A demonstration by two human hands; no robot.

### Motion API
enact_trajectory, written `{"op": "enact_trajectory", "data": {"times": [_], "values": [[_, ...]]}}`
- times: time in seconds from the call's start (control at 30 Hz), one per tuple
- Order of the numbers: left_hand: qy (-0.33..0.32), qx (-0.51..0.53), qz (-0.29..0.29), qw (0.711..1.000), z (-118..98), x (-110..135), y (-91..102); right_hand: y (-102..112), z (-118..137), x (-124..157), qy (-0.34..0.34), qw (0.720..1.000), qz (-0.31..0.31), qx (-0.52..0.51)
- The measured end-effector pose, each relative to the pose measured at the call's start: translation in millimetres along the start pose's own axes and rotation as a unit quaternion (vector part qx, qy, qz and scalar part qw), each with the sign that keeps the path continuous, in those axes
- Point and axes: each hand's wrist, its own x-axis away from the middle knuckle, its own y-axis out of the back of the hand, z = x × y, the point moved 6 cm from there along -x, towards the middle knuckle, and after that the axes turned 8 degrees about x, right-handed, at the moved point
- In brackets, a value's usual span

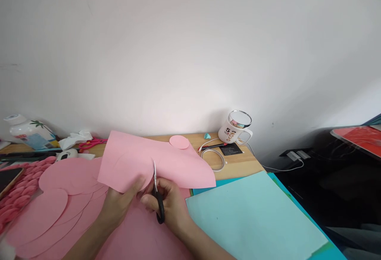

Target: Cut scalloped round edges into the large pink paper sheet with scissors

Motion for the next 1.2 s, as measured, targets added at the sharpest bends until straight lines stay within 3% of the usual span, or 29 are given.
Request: {"op": "enact_trajectory", "data": {"times": [0.2,0.37,0.7,1.0,1.2], "values": [[0.04,0.085,-0.005,0.996,2,3,-3.7,4,1,0,0.008,1.0,-0.017,0.004],[0.058,0.076,0.02,0.995,3,2,-5.4,3,1,0,0.004,1.0,-0.009,-0.004],[0.061,0.105,-0.027,0.992,-1,4,-5.5,2,7,-2,0.029,0.999,-0.006,-0.021],[0.069,0.118,0.021,0.99,12,-2,-1.4,3,0,-1,-0.004,1.0,-0.004,-0.018],[0.096,0.181,0.06,0.977,11,-2,-6.3,2,-3,0,-0.018,1.0,-0.004,0.008]]}}
